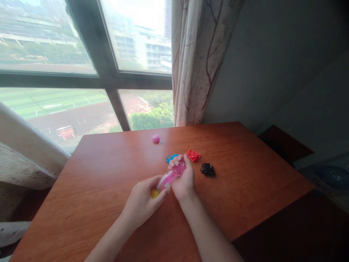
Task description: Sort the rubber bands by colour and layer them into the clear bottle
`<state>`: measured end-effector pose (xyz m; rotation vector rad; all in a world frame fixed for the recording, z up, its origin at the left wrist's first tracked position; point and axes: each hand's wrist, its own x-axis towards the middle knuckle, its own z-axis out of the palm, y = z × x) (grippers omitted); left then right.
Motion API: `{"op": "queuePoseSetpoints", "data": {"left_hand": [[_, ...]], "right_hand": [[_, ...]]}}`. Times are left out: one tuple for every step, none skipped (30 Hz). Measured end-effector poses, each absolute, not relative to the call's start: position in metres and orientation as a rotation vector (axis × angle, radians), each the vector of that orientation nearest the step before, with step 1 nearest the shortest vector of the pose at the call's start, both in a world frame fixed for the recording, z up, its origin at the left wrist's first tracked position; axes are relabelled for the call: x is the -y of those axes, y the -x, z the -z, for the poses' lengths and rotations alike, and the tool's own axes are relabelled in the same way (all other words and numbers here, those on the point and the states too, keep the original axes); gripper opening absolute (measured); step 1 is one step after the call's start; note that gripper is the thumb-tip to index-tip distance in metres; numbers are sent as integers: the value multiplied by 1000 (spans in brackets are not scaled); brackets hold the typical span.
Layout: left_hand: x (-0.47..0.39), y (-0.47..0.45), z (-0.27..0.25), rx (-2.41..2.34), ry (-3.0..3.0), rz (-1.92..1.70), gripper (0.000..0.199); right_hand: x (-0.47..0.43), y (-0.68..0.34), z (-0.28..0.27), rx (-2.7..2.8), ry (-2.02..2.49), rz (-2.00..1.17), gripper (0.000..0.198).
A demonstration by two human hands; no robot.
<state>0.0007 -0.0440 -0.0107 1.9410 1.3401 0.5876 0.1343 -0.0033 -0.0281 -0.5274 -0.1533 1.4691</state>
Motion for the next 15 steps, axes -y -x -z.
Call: {"op": "queuePoseSetpoints", "data": {"left_hand": [[44, -1, 11, -1344, -1938, -600, 21], [44, -1, 12, -1346, -1937, -613, 21], [44, -1, 12, -1347, -1939, -624, 21], [44, -2, 12, -1347, -1942, -634, 21], [44, -2, 12, -1347, -1945, -641, 21], [44, -2, 12, -1345, -1947, -647, 21], [44, -2, 12, -1343, -1947, -653, 21], [44, -2, 12, -1340, -1945, -659, 21], [44, -1, 11, -1336, -1941, -666, 22], [44, -1, 11, -1331, -1937, -674, 22], [44, 0, 10, -1326, -1935, -681, 22], [44, 1, 10, -1318, -1937, -688, 23], [44, 1, 10, -1309, -1946, -696, 23], [44, 2, 10, -1302, -1958, -705, 22], [44, 3, 11, -1297, -1973, -715, 22]], "right_hand": [[3, -134, 28, 152, 525, -1472, 26], [4, -134, 28, 152, 523, -1475, 21], [4, -134, 28, 153, 521, -1478, 15], [5, -134, 29, 158, 518, -1481, 9], [5, -134, 29, 166, 517, -1481, 7], [6, -133, 29, 179, 520, -1477, 10], [6, -133, 29, 195, 526, -1470, 15], [7, -133, 29, 210, 534, -1463, 18], [7, -134, 29, 222, 541, -1458, 21], [8, -134, 28, 231, 545, -1457, 24], [8, -134, 28, 239, 546, -1460, 26], [8, -134, 27, 247, 541, -1466, 27], [8, -134, 27, 256, 531, -1476, 28], [8, -134, 27, 269, 519, -1490, 29], [7, -134, 27, 287, 504, -1507, 28]]}}
